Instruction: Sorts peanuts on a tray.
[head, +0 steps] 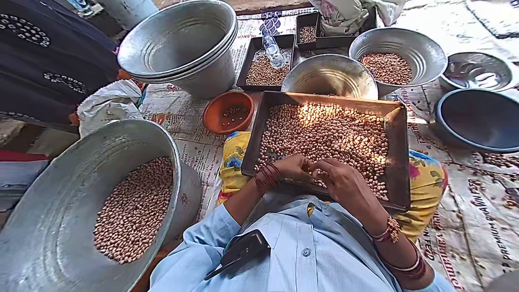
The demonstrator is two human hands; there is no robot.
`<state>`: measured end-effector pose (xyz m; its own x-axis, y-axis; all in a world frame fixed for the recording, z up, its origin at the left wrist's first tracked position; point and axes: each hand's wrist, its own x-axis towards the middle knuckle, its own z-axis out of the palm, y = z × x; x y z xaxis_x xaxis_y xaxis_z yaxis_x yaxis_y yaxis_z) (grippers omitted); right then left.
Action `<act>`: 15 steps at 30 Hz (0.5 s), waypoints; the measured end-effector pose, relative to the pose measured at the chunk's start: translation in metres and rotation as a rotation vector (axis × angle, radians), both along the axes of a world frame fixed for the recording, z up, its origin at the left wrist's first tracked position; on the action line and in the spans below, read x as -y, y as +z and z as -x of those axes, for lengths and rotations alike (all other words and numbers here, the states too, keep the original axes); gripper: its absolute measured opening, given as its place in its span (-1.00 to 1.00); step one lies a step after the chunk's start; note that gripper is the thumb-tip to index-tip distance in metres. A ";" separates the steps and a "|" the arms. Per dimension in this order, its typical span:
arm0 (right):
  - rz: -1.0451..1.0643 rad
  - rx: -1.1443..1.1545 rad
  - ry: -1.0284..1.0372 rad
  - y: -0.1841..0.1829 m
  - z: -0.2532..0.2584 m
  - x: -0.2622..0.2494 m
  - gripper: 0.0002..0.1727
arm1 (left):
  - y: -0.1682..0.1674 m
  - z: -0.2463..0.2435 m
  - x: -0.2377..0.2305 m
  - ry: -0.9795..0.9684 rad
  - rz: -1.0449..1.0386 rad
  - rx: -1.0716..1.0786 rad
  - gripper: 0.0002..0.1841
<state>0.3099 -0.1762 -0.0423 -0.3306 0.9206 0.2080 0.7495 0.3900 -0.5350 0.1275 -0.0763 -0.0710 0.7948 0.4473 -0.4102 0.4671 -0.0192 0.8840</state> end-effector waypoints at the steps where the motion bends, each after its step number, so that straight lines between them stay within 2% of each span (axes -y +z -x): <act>1: -0.004 0.002 -0.011 -0.002 -0.003 -0.001 -0.78 | 0.006 0.011 -0.007 0.045 -0.059 -0.028 -0.94; 3: 0.022 0.001 -0.037 -0.007 -0.013 0.000 -0.77 | 0.030 0.039 -0.019 0.220 -0.345 -0.163 -0.92; 5: 0.064 0.000 -0.060 -0.013 -0.024 0.002 -0.78 | 0.050 0.070 -0.034 0.477 -0.725 -0.321 -0.91; 7: 0.104 -0.001 -0.086 -0.017 -0.032 0.003 -0.77 | 0.053 0.092 -0.067 0.661 -1.052 -0.401 -0.83; 8: 0.119 0.001 -0.101 -0.018 -0.034 0.003 -0.77 | 0.053 0.095 -0.077 0.713 -1.128 -0.403 -0.82; 10: 0.131 -0.001 -0.120 -0.018 -0.037 0.003 -0.77 | 0.050 0.087 -0.081 0.696 -1.143 -0.380 -0.85; 12: 0.132 -0.009 -0.123 -0.017 -0.038 0.003 -0.77 | 0.040 0.069 -0.067 0.581 -1.086 -0.370 -0.88; 15: 0.117 -0.020 -0.132 -0.015 -0.042 0.003 -0.78 | 0.021 0.046 -0.060 0.478 -1.022 -0.514 -0.88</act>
<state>0.3516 -0.1791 -0.0571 -0.2025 0.9740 0.1018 0.7790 0.2231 -0.5860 0.0816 -0.0166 -0.0497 0.3137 0.9461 0.0809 0.9050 -0.3237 0.2760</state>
